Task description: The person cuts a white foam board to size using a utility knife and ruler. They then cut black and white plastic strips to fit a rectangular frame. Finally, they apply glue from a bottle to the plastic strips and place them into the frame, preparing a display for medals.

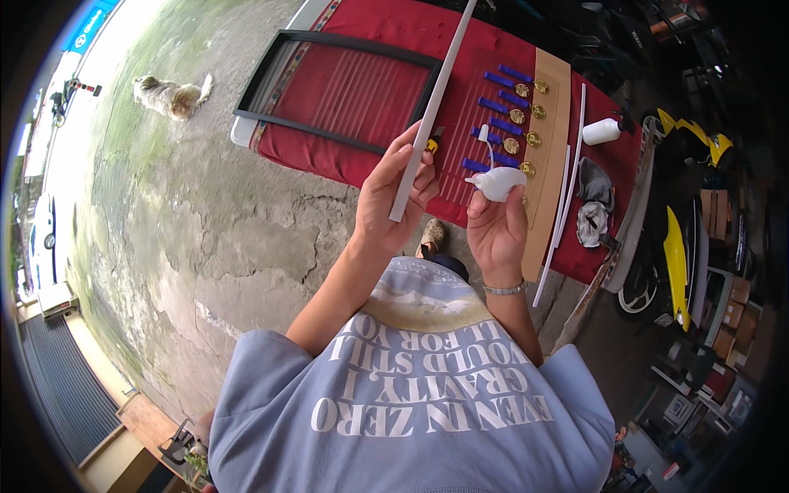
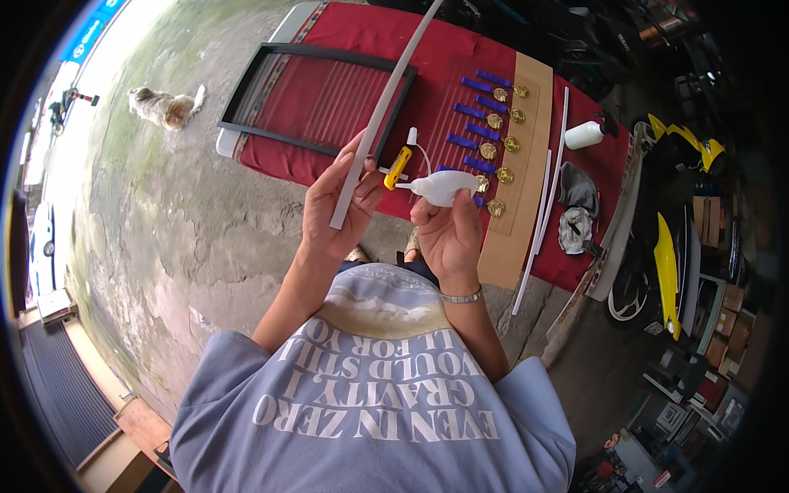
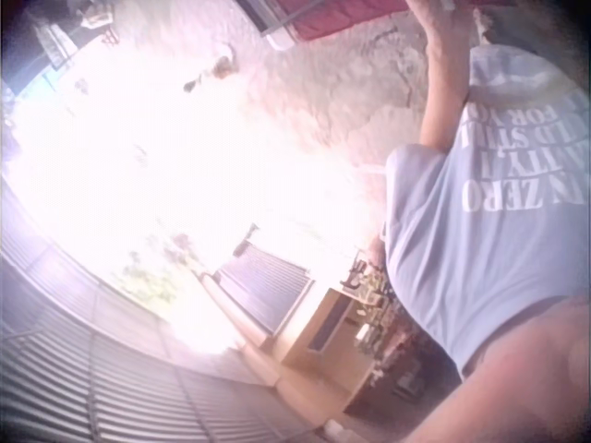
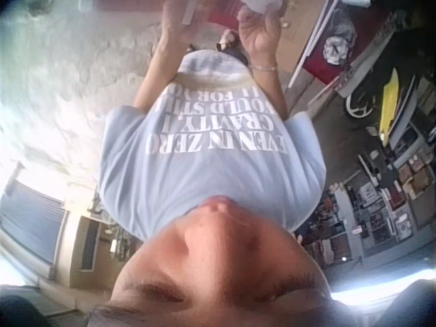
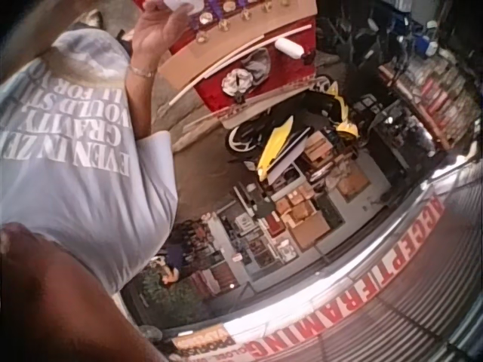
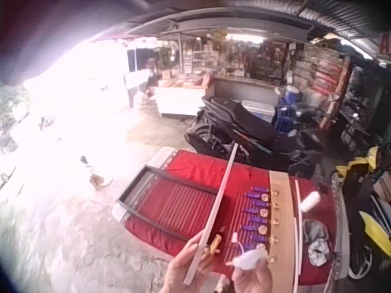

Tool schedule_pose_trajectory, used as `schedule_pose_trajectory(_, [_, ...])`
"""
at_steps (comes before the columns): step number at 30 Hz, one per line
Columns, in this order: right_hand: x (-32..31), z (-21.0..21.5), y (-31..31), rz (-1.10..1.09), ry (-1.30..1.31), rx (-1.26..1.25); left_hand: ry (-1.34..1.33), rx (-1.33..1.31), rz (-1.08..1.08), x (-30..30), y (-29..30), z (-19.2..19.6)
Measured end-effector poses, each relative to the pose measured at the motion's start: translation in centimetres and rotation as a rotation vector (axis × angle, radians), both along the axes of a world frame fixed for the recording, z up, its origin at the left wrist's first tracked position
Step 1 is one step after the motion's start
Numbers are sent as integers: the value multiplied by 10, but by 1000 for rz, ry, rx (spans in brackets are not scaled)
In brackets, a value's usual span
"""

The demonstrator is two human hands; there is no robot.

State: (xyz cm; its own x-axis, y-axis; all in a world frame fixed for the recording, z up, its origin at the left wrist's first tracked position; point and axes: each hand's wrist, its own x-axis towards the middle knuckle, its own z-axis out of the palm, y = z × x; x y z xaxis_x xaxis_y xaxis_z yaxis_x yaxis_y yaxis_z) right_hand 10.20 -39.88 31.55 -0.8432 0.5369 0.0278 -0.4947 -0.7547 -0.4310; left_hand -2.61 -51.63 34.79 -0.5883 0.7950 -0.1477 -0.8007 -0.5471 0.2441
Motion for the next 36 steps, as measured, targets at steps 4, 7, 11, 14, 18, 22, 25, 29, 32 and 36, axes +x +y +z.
schedule_pose_trajectory(4, [-1, 13, -7, -17, -45, 94, 19, -41, 38, 2, -4, 2])
schedule_pose_trajectory(7, [0, 21, -8, -8, -58, 136, 6, -79, 43, 3, -5, 9])
schedule_pose_trajectory(11, [1, 24, -10, -25, -75, 224, 0, -109, 49, 7, -6, 16])
schedule_pose_trajectory(14, [2, 28, -12, -43, -106, 236, -8, -160, 63, 10, -5, 22])
schedule_pose_trajectory(18, [2, 33, -11, -40, -117, 279, -8, -178, 62, 15, -5, 28])
schedule_pose_trajectory(22, [2, 31, -9, -13, -95, 288, -14, -221, 71, 18, -4, 36])
schedule_pose_trajectory(25, [4, 28, -7, 10, -92, 263, -20, -203, 80, 18, -2, 38])
schedule_pose_trajectory(29, [3, 28, -10, 21, -111, 236, -8, -204, 82, 17, -2, 44])
schedule_pose_trajectory(32, [2, 33, -12, -17, -142, 283, 5, -200, 92, 17, -1, 40])
schedule_pose_trajectory(36, [1, 37, -10, -3, -167, 358, 18, -223, 89, 15, -2, 40])
